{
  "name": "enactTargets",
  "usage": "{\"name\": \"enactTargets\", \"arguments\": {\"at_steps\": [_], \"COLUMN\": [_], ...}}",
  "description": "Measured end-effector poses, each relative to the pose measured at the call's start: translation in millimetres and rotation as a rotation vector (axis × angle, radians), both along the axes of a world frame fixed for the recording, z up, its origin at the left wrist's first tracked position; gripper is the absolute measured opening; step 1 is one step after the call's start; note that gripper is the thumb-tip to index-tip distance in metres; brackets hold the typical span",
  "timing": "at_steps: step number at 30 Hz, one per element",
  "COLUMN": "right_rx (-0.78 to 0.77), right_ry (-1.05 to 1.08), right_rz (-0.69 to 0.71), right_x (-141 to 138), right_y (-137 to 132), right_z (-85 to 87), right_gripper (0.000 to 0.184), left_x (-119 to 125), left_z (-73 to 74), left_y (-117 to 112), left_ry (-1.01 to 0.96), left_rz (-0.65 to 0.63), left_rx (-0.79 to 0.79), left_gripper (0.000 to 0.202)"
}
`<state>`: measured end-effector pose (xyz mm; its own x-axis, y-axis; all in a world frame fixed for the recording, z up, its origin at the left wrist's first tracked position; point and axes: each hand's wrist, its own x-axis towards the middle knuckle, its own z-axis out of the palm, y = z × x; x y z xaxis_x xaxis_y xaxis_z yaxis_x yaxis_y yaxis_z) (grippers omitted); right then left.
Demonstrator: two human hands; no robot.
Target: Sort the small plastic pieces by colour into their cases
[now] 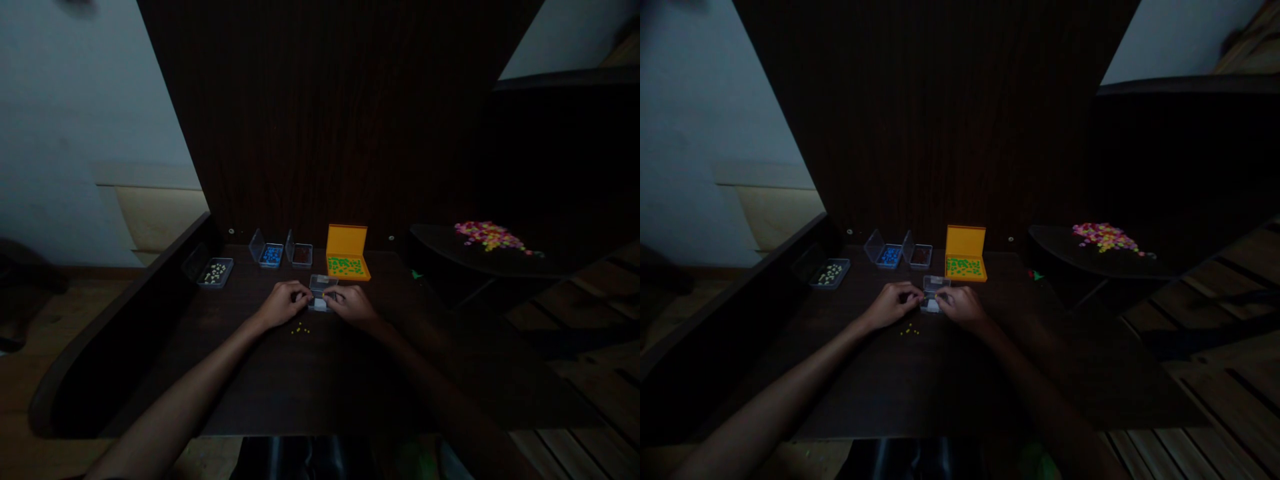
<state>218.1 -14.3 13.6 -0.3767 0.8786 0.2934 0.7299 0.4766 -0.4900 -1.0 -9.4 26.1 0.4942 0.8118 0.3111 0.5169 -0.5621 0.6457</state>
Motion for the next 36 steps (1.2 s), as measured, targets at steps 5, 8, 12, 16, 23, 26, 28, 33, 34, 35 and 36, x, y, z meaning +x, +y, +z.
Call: {"name": "enactTargets", "arguments": {"at_steps": [5,8,12,16,23,26,28,33,34,35,36], "right_rx": [-0.078,-0.108,-0.139,-0.155,-0.181,-0.159,-0.147,-0.114,-0.1,-0.088,-0.081], "right_ry": [-0.089,-0.104,-0.096,-0.053,0.02,0.024,-0.005,-0.174,-0.214,-0.254,-0.292], "right_rz": [-0.061,-0.076,-0.085,-0.068,-0.05,-0.059,-0.061,-0.019,-0.002,0.013,0.024], "right_x": [-5,-7,-7,-6,-3,-1,0,-1,-2,-3,-5], "right_y": [4,5,7,10,10,8,6,-5,-8,-10,-12], "right_z": [-0.2,0.8,1.1,-1.1,-2.5,-0.6,1.3,9.4,11.5,13.8,16.0], "right_gripper": [0.025,0.025,0.025,0.025,0.027,0.029,0.03,0.036,0.037,0.038,0.038], "left_x": [14,19,24,25,18,11,5,-4,-4,-5,-5], "left_z": [-5.2,-6.4,-7.5,-9.2,-9.5,-7.2,-4.5,3.2,3.8,4.0,3.8], "left_y": [3,5,6,6,9,11,11,7,6,5,4], "left_ry": [0.025,0.022,0.059,0.086,0.025,-0.022,-0.011,0.059,0.075,0.091,0.102], "left_rz": [0.081,0.13,0.137,0.134,0.058,0.077,0.047,-0.048,-0.059,-0.068,-0.076], "left_rx": [-0.054,-0.072,-0.084,-0.098,-0.17,-0.164,-0.134,-0.048,-0.035,-0.026,-0.019], "left_gripper": [0.018,0.019,0.022,0.025,0.031,0.033,0.034,0.035,0.035,0.035,0.035]}}
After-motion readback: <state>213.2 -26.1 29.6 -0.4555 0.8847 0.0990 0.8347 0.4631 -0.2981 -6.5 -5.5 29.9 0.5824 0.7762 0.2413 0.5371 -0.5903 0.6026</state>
